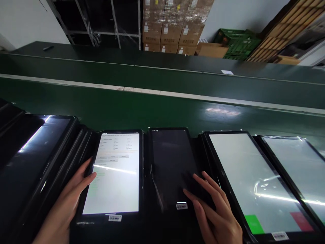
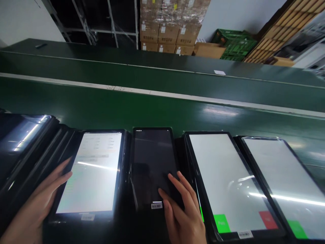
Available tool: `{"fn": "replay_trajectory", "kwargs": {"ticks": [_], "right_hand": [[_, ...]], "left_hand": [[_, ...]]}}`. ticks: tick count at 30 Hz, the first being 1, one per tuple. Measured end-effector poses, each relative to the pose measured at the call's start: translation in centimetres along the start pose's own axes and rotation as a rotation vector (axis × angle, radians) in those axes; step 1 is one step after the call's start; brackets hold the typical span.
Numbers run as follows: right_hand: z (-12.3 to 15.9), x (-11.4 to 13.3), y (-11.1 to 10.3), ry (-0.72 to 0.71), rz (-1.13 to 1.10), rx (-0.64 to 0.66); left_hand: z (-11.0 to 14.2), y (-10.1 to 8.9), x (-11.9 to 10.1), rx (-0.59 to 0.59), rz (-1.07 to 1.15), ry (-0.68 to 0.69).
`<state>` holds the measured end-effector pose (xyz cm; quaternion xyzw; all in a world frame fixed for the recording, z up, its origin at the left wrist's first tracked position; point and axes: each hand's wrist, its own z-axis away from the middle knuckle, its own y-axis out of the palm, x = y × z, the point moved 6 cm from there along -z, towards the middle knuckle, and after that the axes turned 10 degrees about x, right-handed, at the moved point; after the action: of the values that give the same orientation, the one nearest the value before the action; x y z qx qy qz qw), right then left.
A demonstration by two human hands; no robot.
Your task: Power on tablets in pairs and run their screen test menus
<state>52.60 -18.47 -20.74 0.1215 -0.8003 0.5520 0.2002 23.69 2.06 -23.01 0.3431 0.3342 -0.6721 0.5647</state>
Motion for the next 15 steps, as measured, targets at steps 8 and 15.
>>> {"fn": "replay_trajectory", "kwargs": {"ticks": [8, 15], "right_hand": [[0.10, -0.26, 0.31, 0.019, 0.049, 0.024], [0.05, -0.25, 0.40, 0.029, 0.046, 0.028]], "left_hand": [[0.17, -0.10, -0.60, 0.018, 0.033, -0.031], [0.24, -0.62, -0.62, -0.001, -0.039, -0.064]]}}
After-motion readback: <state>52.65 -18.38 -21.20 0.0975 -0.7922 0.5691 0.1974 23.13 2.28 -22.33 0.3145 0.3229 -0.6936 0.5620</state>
